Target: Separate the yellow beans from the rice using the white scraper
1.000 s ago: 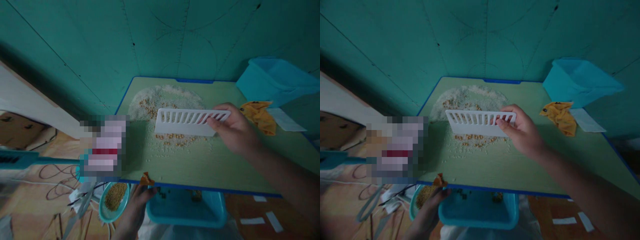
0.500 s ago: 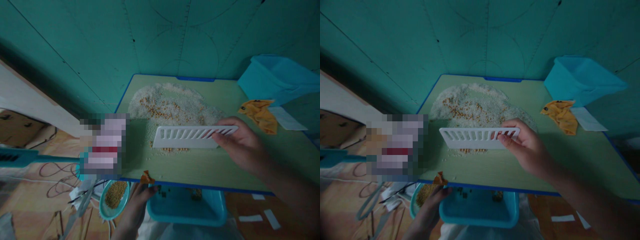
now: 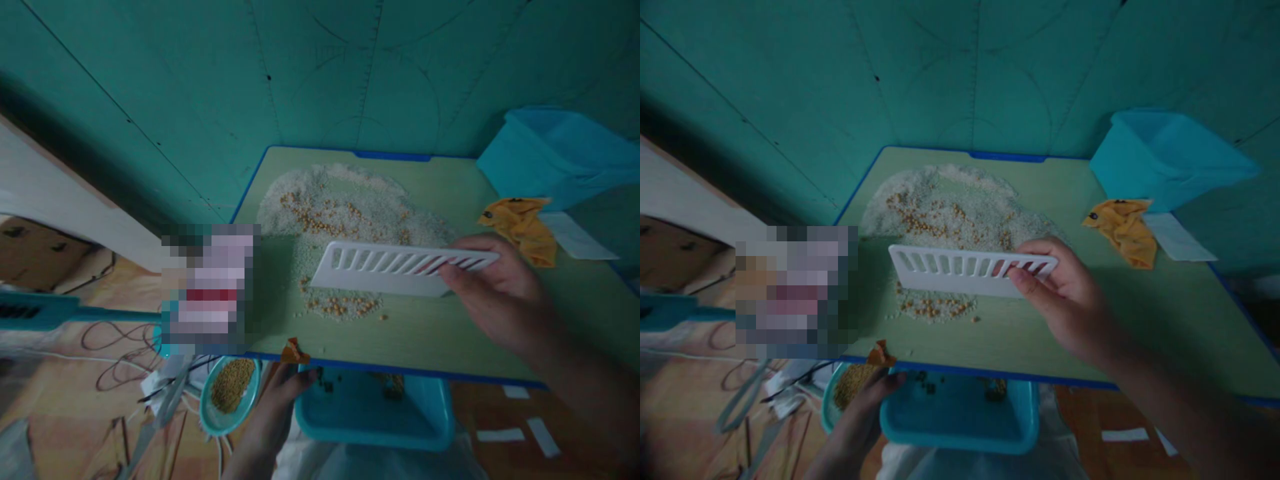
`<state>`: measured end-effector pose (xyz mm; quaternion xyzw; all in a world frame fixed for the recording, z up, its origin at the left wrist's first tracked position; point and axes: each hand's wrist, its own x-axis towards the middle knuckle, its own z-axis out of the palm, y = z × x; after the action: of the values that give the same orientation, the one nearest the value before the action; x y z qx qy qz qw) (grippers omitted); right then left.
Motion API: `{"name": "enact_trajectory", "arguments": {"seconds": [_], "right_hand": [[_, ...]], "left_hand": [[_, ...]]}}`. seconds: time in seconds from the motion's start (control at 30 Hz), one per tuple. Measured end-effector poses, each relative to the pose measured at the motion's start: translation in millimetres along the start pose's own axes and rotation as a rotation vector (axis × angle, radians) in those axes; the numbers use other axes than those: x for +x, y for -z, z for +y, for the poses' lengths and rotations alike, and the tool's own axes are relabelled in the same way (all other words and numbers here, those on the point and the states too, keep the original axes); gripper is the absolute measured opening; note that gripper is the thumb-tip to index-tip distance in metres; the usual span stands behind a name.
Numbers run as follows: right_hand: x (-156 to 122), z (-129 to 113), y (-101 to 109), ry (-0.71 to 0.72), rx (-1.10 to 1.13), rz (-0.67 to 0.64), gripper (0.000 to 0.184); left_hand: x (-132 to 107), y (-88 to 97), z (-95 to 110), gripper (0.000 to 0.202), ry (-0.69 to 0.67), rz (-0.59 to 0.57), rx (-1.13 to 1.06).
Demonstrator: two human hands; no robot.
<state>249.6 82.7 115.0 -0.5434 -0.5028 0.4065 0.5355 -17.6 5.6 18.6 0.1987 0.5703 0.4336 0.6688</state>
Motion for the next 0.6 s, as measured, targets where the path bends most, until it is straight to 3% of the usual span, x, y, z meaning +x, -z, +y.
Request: {"name": "enact_trajectory", "arguments": {"seconds": [0.17,0.37,0.47,0.6], "right_hand": [[2,4,-1,0.029,0.021,-0.050,0.019],[-11,-1,0,0.056,-0.007,-0.152,0.016],[-15,-5,1,0.008,0.011,-0.129,0.011],[-21,-11,2,-0.085,-0.013,-0.119,0.008]], "left_hand": [[1,1.3,-2,0.024,0.003,-0.071,-0.064],[5,11.4,-11,0.030,0.146,-0.132,-0.120],[6,11.8,-11,0.030,0.101,-0.106,-0.106],[5,10.9,-9,0.028,0.143,-0.120,-0.116]]}}
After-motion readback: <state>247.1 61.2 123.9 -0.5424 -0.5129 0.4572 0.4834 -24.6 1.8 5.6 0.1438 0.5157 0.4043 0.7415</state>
